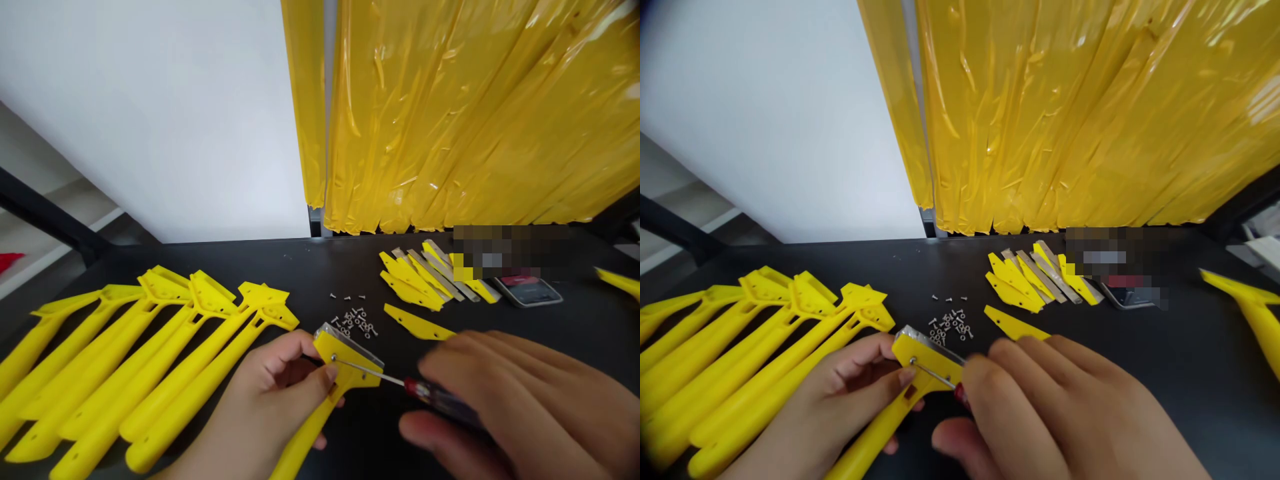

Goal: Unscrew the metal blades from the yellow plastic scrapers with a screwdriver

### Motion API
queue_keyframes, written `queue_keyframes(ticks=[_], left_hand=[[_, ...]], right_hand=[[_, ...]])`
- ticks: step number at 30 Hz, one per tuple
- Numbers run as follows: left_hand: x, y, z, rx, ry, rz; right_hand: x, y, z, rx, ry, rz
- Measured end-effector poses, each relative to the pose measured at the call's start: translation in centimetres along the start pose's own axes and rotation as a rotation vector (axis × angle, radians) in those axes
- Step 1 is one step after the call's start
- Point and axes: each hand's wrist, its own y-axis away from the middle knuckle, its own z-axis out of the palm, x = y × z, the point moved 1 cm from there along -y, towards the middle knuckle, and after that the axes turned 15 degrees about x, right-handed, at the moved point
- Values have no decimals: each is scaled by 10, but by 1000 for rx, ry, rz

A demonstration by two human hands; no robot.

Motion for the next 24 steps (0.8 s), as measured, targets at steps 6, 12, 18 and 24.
queue_keyframes(ticks=[6,12,18,24], left_hand=[[0,-1,1,31,-9,20],[0,-1,2,43,1,26],[0,-1,2,25,-6,40],[0,1,1,35,-16,31]], right_hand=[[0,-3,1,-9,-1,-25],[-1,-4,1,-5,-26,2],[-1,0,1,1,-1,16],[0,-3,1,12,-3,11]])
